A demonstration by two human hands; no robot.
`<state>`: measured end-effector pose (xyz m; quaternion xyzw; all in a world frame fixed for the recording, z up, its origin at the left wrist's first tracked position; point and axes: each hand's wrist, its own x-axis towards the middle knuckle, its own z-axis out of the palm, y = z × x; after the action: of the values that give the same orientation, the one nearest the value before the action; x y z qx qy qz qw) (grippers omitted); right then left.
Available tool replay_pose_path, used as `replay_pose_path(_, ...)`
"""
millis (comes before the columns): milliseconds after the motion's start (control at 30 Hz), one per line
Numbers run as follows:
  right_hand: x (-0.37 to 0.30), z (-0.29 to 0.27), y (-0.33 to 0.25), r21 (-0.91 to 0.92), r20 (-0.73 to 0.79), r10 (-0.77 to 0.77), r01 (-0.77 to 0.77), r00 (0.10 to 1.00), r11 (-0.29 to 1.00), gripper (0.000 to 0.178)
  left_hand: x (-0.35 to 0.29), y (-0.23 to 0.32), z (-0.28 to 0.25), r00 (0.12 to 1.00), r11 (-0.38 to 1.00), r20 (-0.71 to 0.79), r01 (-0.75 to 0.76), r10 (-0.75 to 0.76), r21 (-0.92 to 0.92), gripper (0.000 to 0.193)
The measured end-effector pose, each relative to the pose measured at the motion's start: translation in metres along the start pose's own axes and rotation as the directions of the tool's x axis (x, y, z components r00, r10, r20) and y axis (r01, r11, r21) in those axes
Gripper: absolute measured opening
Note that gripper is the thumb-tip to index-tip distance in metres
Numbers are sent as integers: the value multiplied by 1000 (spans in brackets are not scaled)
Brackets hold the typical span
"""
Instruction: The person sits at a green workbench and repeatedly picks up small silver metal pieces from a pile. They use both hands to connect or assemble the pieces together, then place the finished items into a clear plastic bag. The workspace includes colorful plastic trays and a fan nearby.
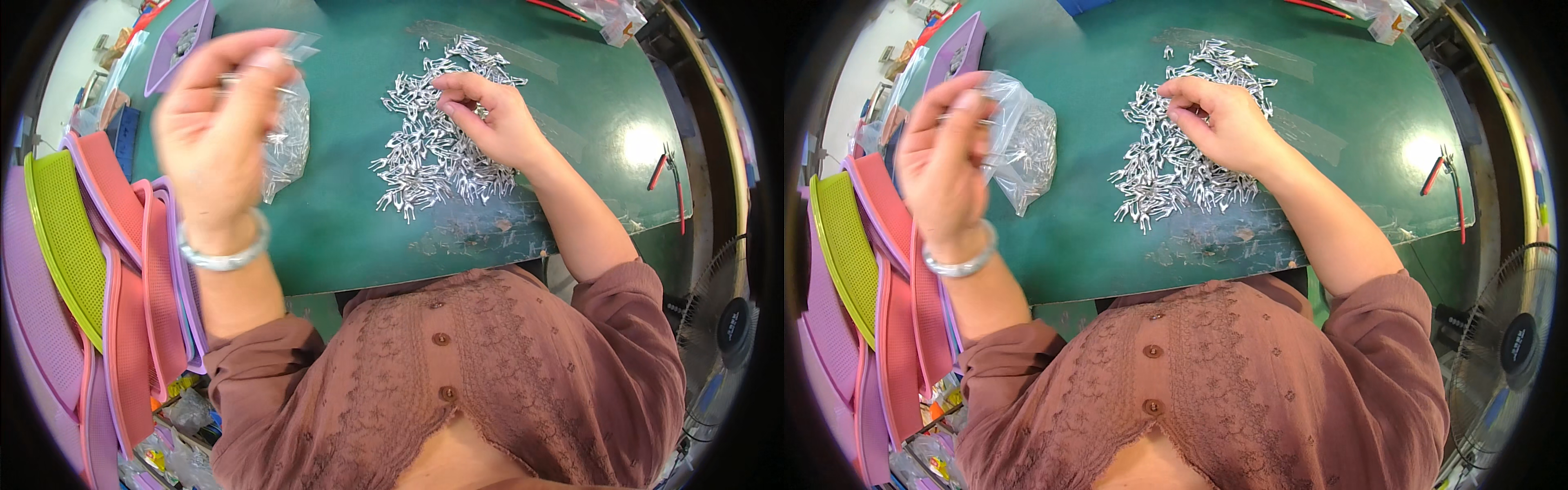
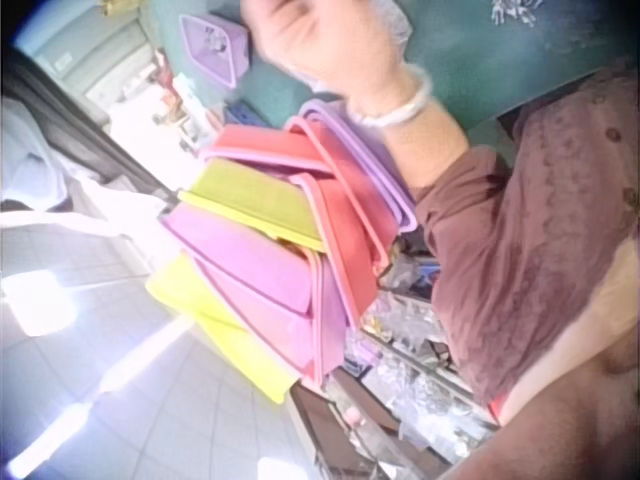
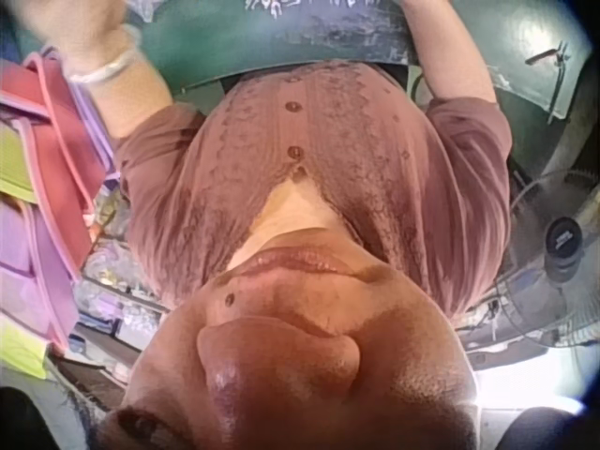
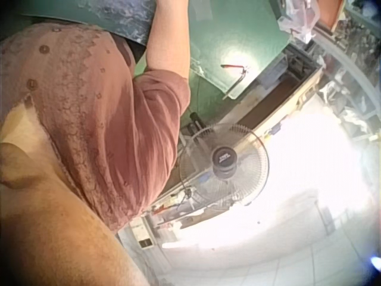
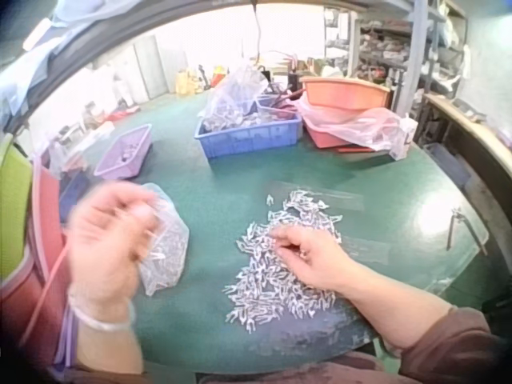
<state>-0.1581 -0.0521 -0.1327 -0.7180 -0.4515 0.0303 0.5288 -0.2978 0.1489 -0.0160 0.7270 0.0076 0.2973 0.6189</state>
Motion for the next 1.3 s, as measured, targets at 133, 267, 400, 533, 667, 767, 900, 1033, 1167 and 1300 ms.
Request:
replay_pose_path(133,2,1,-2,-25,12,12,-11,1000,1000,24,19,-10,-51,961,868,-70,-210,269,450,15)
replay_pose_path(267,2,0,3,-47,-28,-2,1,1000,999,21,17,-22,-82,993,708,115,-78,-5,702,16)
replay_pose_path(400,3,-4,-1,-117,20,55,-53,998,992,24,11,-13,-82,995,720,57,23,-87,694,17)
replay_pose_path(533,4,-4,2,-308,66,-19,38,998,951,29,5,-11,-55,991,684,63,-127,118,719,14)
replay_pose_path(667,9,1,12,-473,128,-132,177,983,863,36,-10,-18,-7,959,698,196,-284,205,657,7)
replay_pose_path(767,11,9,18,-534,184,-167,241,969,811,41,-19,-38,19,934,724,357,-253,11,642,13)
replay_pose_path(900,13,10,15,-538,210,-141,234,968,810,39,-13,-101,43,905,695,425,-307,2,651,26)
replay_pose_path(1033,14,10,17,-488,176,-105,179,979,854,32,-11,-138,56,891,645,455,-351,7,679,34)
replay_pose_path(1167,12,7,16,-477,175,-101,174,979,862,29,-17,-127,58,846,682,526,-334,-87,650,32)
replay_pose_path(1300,9,6,8,-465,228,-129,224,965,857,35,-29,-117,53,844,704,525,-309,-107,639,30)
